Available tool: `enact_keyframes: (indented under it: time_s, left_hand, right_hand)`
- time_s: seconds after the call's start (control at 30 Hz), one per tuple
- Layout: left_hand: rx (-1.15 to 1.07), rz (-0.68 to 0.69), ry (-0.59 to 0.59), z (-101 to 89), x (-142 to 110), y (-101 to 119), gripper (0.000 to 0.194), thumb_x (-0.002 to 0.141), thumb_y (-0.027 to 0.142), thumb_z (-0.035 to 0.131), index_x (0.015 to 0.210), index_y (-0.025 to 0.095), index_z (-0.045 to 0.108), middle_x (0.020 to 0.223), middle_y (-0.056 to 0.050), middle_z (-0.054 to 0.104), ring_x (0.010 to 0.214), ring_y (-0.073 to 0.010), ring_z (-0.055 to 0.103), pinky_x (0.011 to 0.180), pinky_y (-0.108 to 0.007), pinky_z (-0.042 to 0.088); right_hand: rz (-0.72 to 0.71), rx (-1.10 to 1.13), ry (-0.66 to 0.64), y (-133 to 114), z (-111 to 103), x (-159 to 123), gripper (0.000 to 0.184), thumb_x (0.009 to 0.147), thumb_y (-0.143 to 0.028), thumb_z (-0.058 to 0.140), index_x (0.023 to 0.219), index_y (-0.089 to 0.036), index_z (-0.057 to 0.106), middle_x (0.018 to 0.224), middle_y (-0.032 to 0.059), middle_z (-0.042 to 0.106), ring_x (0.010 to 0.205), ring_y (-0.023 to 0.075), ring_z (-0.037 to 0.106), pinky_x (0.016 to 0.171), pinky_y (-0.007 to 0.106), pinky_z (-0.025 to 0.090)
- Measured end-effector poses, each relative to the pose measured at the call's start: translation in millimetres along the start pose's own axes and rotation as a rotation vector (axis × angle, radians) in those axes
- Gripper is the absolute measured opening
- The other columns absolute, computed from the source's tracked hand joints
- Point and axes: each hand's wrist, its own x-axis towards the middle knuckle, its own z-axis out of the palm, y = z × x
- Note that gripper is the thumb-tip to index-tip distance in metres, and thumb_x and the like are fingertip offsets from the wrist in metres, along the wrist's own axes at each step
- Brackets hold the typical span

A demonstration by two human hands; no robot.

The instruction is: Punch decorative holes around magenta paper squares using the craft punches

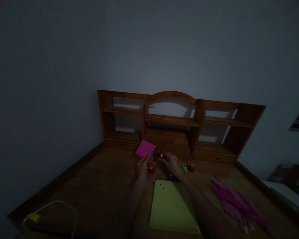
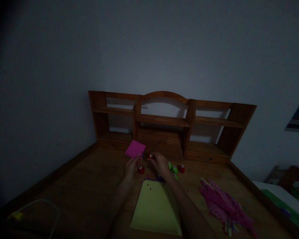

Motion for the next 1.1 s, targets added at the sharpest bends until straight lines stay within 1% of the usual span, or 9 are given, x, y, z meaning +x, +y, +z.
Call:
enact_keyframes:
  time_s: [0.1, 0.23, 0.37, 0.5, 0.6, 0.67, 0.83, 0.97, 1.1]
  left_hand:
    - [0.036, 0.001, -0.061, 7.0, -8.1, 7.2, 0.054, 0.058, 0.062, 0.076, 0.073, 0.010, 0.070, 0.054, -0.001, 0.057, 0.044, -0.0082, 0.046, 0.043, -0.020, 0.035]
    - [0.151, 0.107, -0.094, 13.4, -14.9, 16.9, 0.052, 0.061, 0.062, 0.074, 0.068, 0.011, 0.068, 0.052, 0.000, 0.055, 0.045, -0.0089, 0.046, 0.044, -0.020, 0.032]
    - [0.226, 0.110, -0.168, 19.9, -26.0, 15.5, 0.051, 0.065, 0.063, 0.071, 0.064, 0.012, 0.066, 0.050, 0.000, 0.054, 0.045, -0.0097, 0.046, 0.045, -0.021, 0.032]
    - [0.276, 0.083, -0.318, 27.9, -38.9, 7.0, 0.050, 0.069, 0.062, 0.068, 0.062, 0.012, 0.066, 0.046, 0.001, 0.052, 0.042, -0.0098, 0.045, 0.045, -0.021, 0.031]
    - [0.308, 0.097, -0.413, 30.3, -44.2, 6.4, 0.050, 0.074, 0.060, 0.065, 0.066, 0.011, 0.068, 0.048, 0.000, 0.053, 0.042, -0.0101, 0.046, 0.045, -0.021, 0.031]
    - [0.319, 0.124, -0.431, 29.9, -45.4, 8.7, 0.049, 0.076, 0.059, 0.064, 0.067, 0.011, 0.068, 0.048, 0.000, 0.054, 0.043, -0.0099, 0.046, 0.045, -0.021, 0.032]
    - [0.315, 0.142, -0.413, 28.3, -46.8, 13.1, 0.045, 0.070, 0.056, 0.071, 0.066, 0.011, 0.066, 0.050, 0.000, 0.055, 0.044, -0.0098, 0.046, 0.045, -0.021, 0.033]
    - [0.329, 0.123, -0.398, 29.9, -48.7, 12.7, 0.043, 0.065, 0.052, 0.077, 0.074, 0.011, 0.069, 0.059, -0.003, 0.063, 0.047, -0.0101, 0.048, 0.045, -0.021, 0.034]
    - [0.352, 0.139, -0.369, 30.9, -50.2, 13.0, 0.042, 0.065, 0.051, 0.076, 0.076, 0.011, 0.069, 0.069, -0.007, 0.067, 0.056, -0.0137, 0.055, 0.050, -0.022, 0.039]
  right_hand:
    - [0.092, 0.304, 0.084, 1.2, -19.9, -26.2, 0.028, 0.084, -0.042, 0.064, 0.104, -0.022, 0.065, 0.094, 0.0057, 0.071, 0.082, 0.0207, 0.066, 0.074, 0.031, 0.050]
    - [0.260, 0.696, 0.142, 8.4, -33.0, -55.8, 0.034, 0.078, -0.043, 0.071, 0.102, -0.021, 0.062, 0.085, 0.0035, 0.070, 0.075, 0.0198, 0.067, 0.067, 0.029, 0.051]
    - [0.464, 0.959, 0.215, 20.1, -28.4, -66.2, 0.040, 0.069, -0.040, 0.080, 0.100, -0.019, 0.065, 0.086, 0.0044, 0.071, 0.071, 0.0171, 0.066, 0.067, 0.028, 0.051]
    - [0.591, 1.138, 0.151, 25.6, -18.1, -69.3, 0.037, 0.064, -0.035, 0.085, 0.093, -0.017, 0.071, 0.090, 0.0058, 0.072, 0.070, 0.0147, 0.066, 0.071, 0.027, 0.052]
    - [0.577, 1.181, 0.108, 22.5, -13.2, -71.9, 0.033, 0.062, -0.034, 0.086, 0.088, -0.017, 0.073, 0.089, 0.0057, 0.072, 0.072, 0.0148, 0.066, 0.073, 0.028, 0.053]
    - [0.551, 1.183, 0.097, 18.5, -12.7, -73.1, 0.035, 0.063, -0.034, 0.085, 0.090, -0.017, 0.073, 0.091, 0.0063, 0.072, 0.076, 0.0167, 0.067, 0.076, 0.029, 0.053]
    - [0.512, 1.160, 0.064, 9.9, -18.9, -72.8, 0.042, 0.061, -0.038, 0.086, 0.096, -0.018, 0.073, 0.094, 0.0070, 0.072, 0.080, 0.0197, 0.068, 0.079, 0.034, 0.054]
    - [0.498, 1.118, 0.057, 8.2, -22.4, -72.1, 0.044, 0.061, -0.039, 0.085, 0.098, -0.019, 0.072, 0.094, 0.0071, 0.072, 0.081, 0.0211, 0.068, 0.080, 0.036, 0.054]
    - [0.520, 1.088, 0.074, 9.1, -21.6, -71.6, 0.044, 0.061, -0.039, 0.085, 0.099, -0.019, 0.071, 0.089, 0.0066, 0.072, 0.076, 0.0208, 0.068, 0.073, 0.034, 0.054]
